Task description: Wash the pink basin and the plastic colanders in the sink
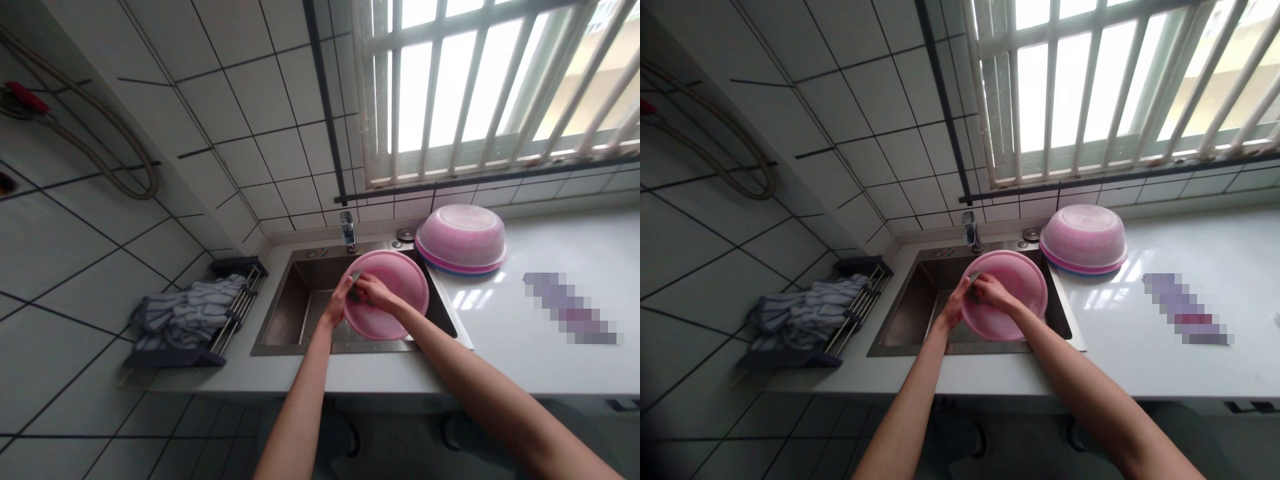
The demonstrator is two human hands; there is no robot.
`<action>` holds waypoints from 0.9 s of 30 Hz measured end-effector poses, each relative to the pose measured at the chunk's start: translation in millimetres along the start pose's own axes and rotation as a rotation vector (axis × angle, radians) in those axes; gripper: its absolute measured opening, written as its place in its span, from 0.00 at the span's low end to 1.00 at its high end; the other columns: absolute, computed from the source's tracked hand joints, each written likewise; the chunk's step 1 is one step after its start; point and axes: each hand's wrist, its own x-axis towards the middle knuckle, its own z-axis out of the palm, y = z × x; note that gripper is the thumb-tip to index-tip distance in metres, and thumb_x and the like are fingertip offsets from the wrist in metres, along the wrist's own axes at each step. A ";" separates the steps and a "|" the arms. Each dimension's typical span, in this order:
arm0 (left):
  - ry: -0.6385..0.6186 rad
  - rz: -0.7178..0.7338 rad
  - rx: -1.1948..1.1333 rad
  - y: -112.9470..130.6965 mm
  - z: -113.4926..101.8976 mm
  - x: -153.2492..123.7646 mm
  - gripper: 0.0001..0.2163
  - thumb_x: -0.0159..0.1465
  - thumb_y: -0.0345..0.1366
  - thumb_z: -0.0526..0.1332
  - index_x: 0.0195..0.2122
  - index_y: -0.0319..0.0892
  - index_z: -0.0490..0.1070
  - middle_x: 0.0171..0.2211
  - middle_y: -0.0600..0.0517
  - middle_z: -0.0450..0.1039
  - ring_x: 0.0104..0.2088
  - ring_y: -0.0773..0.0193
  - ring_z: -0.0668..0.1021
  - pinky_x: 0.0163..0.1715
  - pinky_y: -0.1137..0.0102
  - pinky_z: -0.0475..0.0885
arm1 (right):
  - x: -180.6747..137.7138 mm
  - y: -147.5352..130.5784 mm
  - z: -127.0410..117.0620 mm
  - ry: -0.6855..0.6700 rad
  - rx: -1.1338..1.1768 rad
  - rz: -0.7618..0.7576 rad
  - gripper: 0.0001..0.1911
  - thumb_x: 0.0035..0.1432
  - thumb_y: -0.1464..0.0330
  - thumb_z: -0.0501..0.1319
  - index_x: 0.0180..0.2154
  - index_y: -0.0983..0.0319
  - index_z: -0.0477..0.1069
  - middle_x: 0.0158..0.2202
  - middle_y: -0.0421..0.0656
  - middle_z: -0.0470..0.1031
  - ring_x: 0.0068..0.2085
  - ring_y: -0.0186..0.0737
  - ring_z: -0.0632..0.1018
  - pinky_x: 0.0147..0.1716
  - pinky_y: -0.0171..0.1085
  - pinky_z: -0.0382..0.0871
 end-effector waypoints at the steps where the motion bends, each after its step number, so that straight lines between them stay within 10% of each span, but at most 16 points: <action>1: 0.015 -0.016 -0.004 0.5 -1.6 -0.2 0.36 0.58 0.60 0.73 0.60 0.40 0.77 0.52 0.42 0.83 0.59 0.42 0.79 0.63 0.50 0.71 | -1.2 5.2 5.6 -0.096 -0.047 0.023 0.14 0.56 0.58 0.68 0.31 0.59 0.66 0.26 0.36 0.65 0.26 0.33 0.63 0.25 0.36 0.56; 4: 0.056 0.044 0.018 2.0 -2.8 -1.0 0.33 0.58 0.58 0.74 0.58 0.41 0.78 0.52 0.43 0.83 0.59 0.44 0.79 0.63 0.53 0.71 | 0.2 11.6 8.5 -0.141 -0.092 0.040 0.14 0.53 0.58 0.68 0.32 0.60 0.69 0.26 0.36 0.67 0.26 0.33 0.64 0.26 0.35 0.56; 10: -0.077 0.052 -0.062 1.5 9.1 -2.4 0.32 0.62 0.55 0.73 0.63 0.44 0.75 0.58 0.43 0.80 0.64 0.45 0.76 0.68 0.53 0.65 | 9.4 -7.5 -25.8 0.264 0.085 -0.061 0.17 0.53 0.54 0.66 0.33 0.57 0.66 0.25 0.34 0.65 0.25 0.33 0.63 0.25 0.34 0.56; 16: 0.054 0.049 0.061 -0.6 -2.4 -1.5 0.32 0.60 0.57 0.72 0.61 0.43 0.76 0.50 0.45 0.83 0.55 0.44 0.81 0.59 0.53 0.73 | 0.1 19.0 6.8 -0.189 -0.229 0.032 0.13 0.56 0.57 0.64 0.29 0.59 0.68 0.24 0.38 0.68 0.25 0.35 0.65 0.25 0.35 0.57; 23: -0.039 0.115 0.104 -5.1 2.3 2.9 0.30 0.65 0.56 0.69 0.63 0.48 0.74 0.63 0.45 0.76 0.64 0.45 0.75 0.65 0.54 0.67 | 18.5 2.5 -54.6 0.375 -0.458 -0.114 0.12 0.64 0.60 0.58 0.41 0.60 0.74 0.38 0.45 0.80 0.37 0.43 0.77 0.37 0.37 0.71; 27: 0.056 0.133 0.158 -3.1 -1.1 3.6 0.31 0.63 0.57 0.70 0.62 0.48 0.74 0.61 0.45 0.77 0.62 0.44 0.76 0.65 0.54 0.67 | 14.5 10.7 -70.9 0.360 -0.813 0.017 0.07 0.65 0.69 0.59 0.36 0.62 0.76 0.36 0.48 0.81 0.36 0.43 0.78 0.39 0.38 0.69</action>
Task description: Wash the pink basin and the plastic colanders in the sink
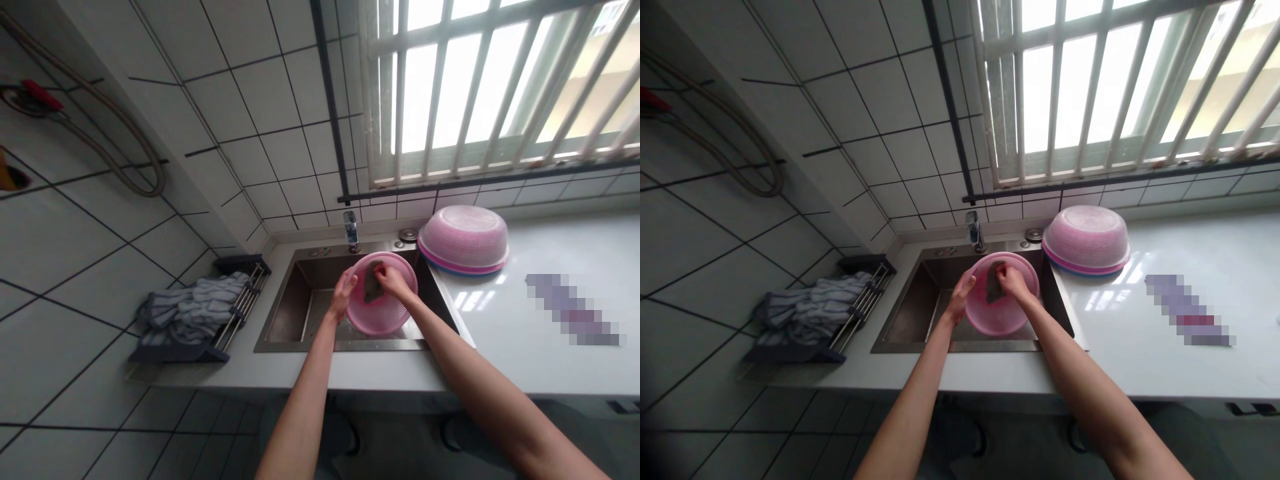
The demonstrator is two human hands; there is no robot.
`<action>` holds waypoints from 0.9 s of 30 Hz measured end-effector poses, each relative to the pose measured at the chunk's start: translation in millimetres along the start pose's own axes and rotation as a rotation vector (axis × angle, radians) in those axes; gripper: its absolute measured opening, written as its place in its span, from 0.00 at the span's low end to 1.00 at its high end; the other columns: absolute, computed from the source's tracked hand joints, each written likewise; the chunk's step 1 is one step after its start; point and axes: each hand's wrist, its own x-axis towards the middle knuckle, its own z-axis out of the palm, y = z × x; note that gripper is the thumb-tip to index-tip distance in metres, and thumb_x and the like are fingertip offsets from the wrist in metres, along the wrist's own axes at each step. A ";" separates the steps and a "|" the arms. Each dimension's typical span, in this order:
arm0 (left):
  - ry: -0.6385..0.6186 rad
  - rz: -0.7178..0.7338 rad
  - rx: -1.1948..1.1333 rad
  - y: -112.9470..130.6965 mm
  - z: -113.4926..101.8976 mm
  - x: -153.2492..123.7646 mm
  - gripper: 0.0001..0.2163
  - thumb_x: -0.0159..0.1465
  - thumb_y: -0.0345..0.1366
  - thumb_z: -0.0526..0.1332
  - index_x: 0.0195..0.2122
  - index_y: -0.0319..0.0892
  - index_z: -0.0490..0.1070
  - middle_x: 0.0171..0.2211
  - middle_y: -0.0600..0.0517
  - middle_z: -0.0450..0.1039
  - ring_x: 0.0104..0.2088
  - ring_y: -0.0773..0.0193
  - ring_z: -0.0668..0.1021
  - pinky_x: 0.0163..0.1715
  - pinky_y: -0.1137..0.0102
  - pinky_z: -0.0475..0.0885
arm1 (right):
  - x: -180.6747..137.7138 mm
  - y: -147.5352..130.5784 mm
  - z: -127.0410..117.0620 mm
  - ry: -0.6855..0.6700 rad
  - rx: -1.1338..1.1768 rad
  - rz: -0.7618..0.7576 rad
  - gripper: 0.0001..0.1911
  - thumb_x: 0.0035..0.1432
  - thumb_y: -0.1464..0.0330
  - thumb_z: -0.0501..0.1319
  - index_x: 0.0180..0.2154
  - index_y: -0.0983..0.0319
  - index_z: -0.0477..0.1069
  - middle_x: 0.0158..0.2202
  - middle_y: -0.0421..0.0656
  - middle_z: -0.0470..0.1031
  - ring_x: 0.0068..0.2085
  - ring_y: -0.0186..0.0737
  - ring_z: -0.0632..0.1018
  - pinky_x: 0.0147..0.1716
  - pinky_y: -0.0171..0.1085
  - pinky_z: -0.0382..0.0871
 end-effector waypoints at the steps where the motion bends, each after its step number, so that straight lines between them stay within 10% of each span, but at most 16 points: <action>1: 0.037 0.012 0.006 0.2 -2.0 0.0 0.31 0.62 0.57 0.70 0.62 0.48 0.75 0.61 0.45 0.77 0.63 0.44 0.76 0.65 0.54 0.67 | -5.0 1.3 6.7 -0.104 -0.069 -0.013 0.07 0.64 0.71 0.60 0.33 0.62 0.76 0.33 0.47 0.80 0.33 0.41 0.77 0.37 0.37 0.68; 5: 0.093 0.037 -0.004 0.4 -6.9 -0.9 0.30 0.64 0.58 0.69 0.62 0.47 0.75 0.62 0.45 0.76 0.64 0.44 0.74 0.67 0.53 0.64 | -27.3 -7.3 44.2 -0.472 -0.142 -0.185 0.07 0.60 0.75 0.63 0.29 0.62 0.75 0.29 0.43 0.79 0.28 0.36 0.73 0.34 0.35 0.66; 10: 0.008 0.005 -0.011 -0.4 -1.1 -3.4 0.30 0.61 0.58 0.71 0.59 0.46 0.78 0.61 0.44 0.77 0.67 0.44 0.72 0.71 0.53 0.60 | -23.6 -21.2 50.0 -0.195 -0.001 -0.392 0.10 0.64 0.75 0.58 0.43 0.62 0.77 0.44 0.49 0.82 0.40 0.43 0.79 0.43 0.38 0.71; 15: 0.003 -0.047 -0.095 0.3 -2.1 -2.5 0.31 0.63 0.58 0.70 0.62 0.47 0.76 0.62 0.44 0.77 0.65 0.43 0.74 0.68 0.51 0.64 | -9.8 -8.5 17.0 0.100 -0.212 -0.133 0.14 0.61 0.77 0.58 0.45 0.64 0.78 0.44 0.52 0.82 0.43 0.46 0.81 0.46 0.38 0.70; 18: 0.081 -0.056 -0.133 0.4 -8.0 0.6 0.31 0.62 0.58 0.71 0.61 0.47 0.76 0.60 0.44 0.78 0.65 0.44 0.75 0.68 0.51 0.66 | -19.5 -5.3 18.3 -0.118 -0.375 -0.009 0.10 0.57 0.77 0.62 0.39 0.63 0.80 0.38 0.52 0.83 0.39 0.47 0.82 0.40 0.37 0.68; 22: 0.122 -0.065 -0.165 -0.3 -9.1 2.1 0.32 0.60 0.59 0.72 0.60 0.45 0.77 0.60 0.43 0.79 0.65 0.44 0.75 0.69 0.51 0.64 | -35.2 -19.4 41.5 -0.487 -0.255 -0.213 0.10 0.55 0.78 0.64 0.37 0.61 0.81 0.38 0.46 0.84 0.36 0.42 0.81 0.37 0.34 0.68; 27: -0.036 -0.180 -0.245 1.5 2.0 -3.0 0.34 0.59 0.60 0.72 0.59 0.42 0.78 0.58 0.41 0.80 0.65 0.42 0.75 0.70 0.50 0.63 | -28.3 -34.5 34.4 -0.125 0.052 -0.388 0.12 0.62 0.75 0.58 0.44 0.60 0.78 0.45 0.47 0.83 0.42 0.44 0.80 0.46 0.39 0.73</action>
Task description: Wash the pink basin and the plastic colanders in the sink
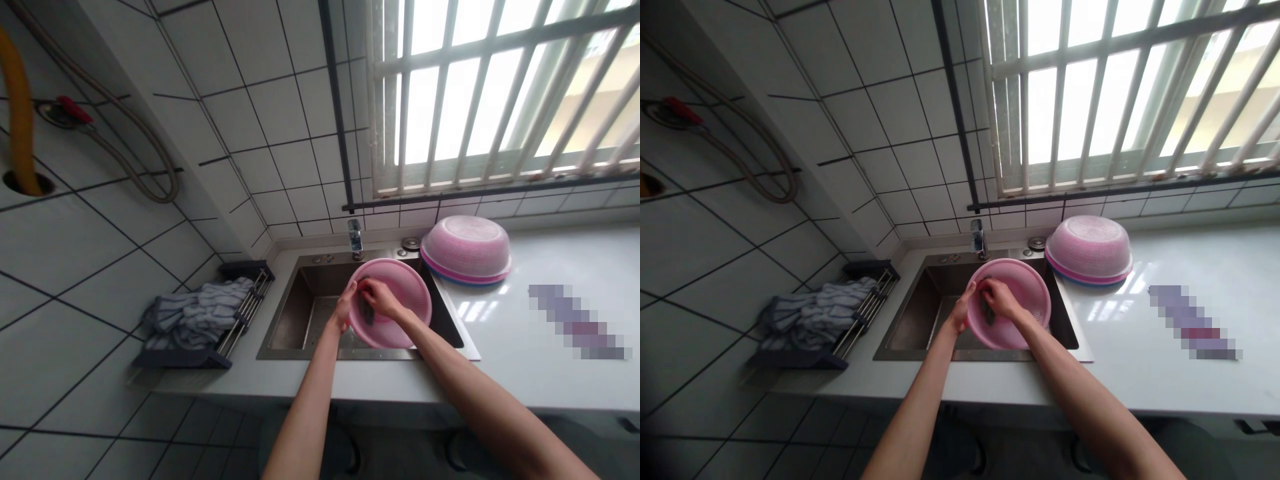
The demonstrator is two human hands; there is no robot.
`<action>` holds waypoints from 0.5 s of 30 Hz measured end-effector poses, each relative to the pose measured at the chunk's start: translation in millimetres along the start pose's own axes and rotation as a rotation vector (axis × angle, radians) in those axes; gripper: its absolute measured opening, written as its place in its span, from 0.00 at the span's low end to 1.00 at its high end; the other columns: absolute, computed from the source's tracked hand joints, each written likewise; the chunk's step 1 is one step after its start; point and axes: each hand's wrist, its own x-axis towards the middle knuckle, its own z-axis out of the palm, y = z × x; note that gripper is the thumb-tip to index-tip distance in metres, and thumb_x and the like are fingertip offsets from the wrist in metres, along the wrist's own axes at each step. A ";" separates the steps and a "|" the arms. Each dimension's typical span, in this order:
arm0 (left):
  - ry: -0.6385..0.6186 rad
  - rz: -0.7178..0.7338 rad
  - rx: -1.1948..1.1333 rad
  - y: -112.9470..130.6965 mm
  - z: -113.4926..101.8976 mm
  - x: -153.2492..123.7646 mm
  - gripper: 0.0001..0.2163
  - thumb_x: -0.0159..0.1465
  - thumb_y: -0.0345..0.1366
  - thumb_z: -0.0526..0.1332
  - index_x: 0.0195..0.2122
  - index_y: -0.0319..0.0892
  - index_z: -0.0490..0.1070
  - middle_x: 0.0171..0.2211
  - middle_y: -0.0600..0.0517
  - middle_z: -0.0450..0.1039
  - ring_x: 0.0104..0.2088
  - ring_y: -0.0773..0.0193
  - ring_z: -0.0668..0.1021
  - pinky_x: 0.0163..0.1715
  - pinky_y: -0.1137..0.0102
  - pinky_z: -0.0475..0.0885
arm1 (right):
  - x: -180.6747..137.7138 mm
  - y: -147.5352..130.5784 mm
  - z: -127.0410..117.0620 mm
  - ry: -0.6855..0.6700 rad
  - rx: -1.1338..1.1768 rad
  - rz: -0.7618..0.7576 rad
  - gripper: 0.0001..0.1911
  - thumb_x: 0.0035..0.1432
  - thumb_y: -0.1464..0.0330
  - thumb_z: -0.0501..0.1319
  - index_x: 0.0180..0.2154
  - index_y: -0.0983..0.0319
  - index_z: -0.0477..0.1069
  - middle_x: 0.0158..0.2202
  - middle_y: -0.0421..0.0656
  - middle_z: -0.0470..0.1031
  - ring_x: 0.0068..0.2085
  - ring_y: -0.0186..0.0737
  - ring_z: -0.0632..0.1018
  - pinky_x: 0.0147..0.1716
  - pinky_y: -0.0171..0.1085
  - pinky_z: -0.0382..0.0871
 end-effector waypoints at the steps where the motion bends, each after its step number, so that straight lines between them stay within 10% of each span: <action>1: -0.038 -0.014 -0.015 0.7 1.8 -1.1 0.34 0.60 0.59 0.72 0.60 0.43 0.78 0.59 0.41 0.80 0.65 0.42 0.76 0.70 0.50 0.64 | 1.9 -1.1 -8.0 0.100 0.016 -0.010 0.13 0.63 0.75 0.57 0.45 0.59 0.78 0.46 0.47 0.82 0.43 0.45 0.80 0.48 0.41 0.74; 15: 0.066 0.067 0.027 4.2 -14.1 -1.6 0.36 0.61 0.63 0.69 0.63 0.45 0.74 0.58 0.39 0.80 0.65 0.41 0.76 0.67 0.47 0.68 | -19.9 -112.9 -101.4 1.030 -0.008 -0.501 0.07 0.58 0.73 0.71 0.38 0.55 0.79 0.43 0.44 0.83 0.49 0.46 0.83 0.53 0.48 0.78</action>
